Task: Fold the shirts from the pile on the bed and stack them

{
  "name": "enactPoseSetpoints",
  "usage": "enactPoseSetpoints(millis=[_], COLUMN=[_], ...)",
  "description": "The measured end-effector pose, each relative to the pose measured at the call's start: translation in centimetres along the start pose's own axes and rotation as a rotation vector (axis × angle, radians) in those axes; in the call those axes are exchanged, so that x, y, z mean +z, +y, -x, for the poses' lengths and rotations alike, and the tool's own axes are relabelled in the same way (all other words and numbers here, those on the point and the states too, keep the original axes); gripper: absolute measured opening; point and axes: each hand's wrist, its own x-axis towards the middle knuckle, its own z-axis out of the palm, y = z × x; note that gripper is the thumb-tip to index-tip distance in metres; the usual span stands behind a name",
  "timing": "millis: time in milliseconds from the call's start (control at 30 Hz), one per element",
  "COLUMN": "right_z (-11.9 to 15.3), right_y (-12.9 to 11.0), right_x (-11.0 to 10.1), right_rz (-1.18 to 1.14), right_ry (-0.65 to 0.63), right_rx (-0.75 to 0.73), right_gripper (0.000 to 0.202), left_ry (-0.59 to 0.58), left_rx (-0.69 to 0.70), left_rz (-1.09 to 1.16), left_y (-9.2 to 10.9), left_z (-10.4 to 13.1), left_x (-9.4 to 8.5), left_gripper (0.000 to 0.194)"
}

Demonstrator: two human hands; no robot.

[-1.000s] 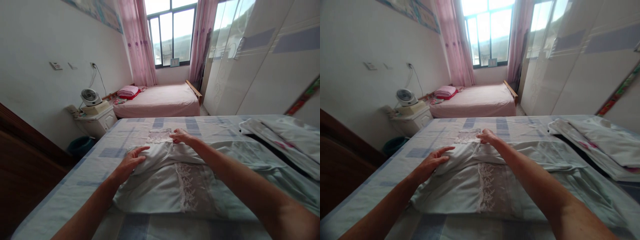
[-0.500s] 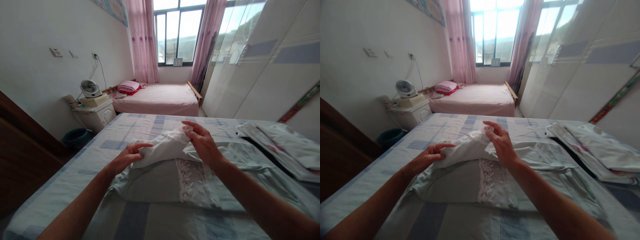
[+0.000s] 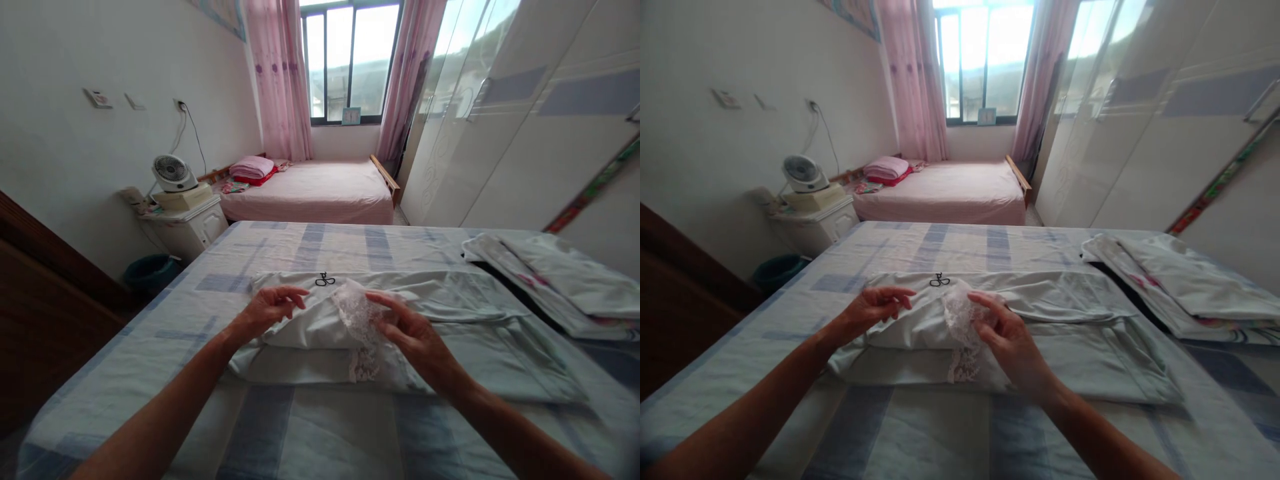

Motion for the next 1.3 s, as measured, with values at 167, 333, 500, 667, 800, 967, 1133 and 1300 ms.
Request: enactPoseSetpoints(millis=[167,333,500,667,800,967,1133,1300], right_z=[1.0,-0.8,-6.2,-9.2,-10.0,-9.7,-6.7,-2.4], right_y=[1.0,1.6,4.7,8.2,8.9,8.9,6.2,4.5], right_x=[-1.9,-9.6,-19.8,-24.1,-25.2,-25.0,-21.9,-18.0], right_rz=[0.248,0.664,1.22,1.288,1.281,1.289,1.223,1.088], right_ry=[-0.172,0.087,0.318,0.358,0.45,0.472,0.323,-0.068], right_rx=[0.132,0.015,-0.011,0.013,-0.008,-0.013,-0.244,-0.439], right_gripper=[0.05,0.038,0.037,0.029,0.023,0.018,0.025,0.024], left_ry=[0.163,0.317,0.26,0.28,0.306,0.373,0.476,0.059], left_rx=[0.027,0.173,0.127,0.115,0.049,0.062,0.148,0.122], left_rz=[-0.274,-0.68,-0.897,-0.932,-0.932,-1.047,-1.05,-0.7], left_y=[-1.1,-3.0,-4.9,-5.5,-5.9,-6.9,-4.1,1.3], left_z=[-1.1,-3.9,-6.7,-7.0,-7.2,-7.4,-5.7,-3.0], left_x=[-0.1,-3.4,-6.0,-6.5,-7.0,-6.8,-4.8,1.2], left_gripper=[0.036,0.041,0.052,0.039,0.033,0.031,0.04,0.052])
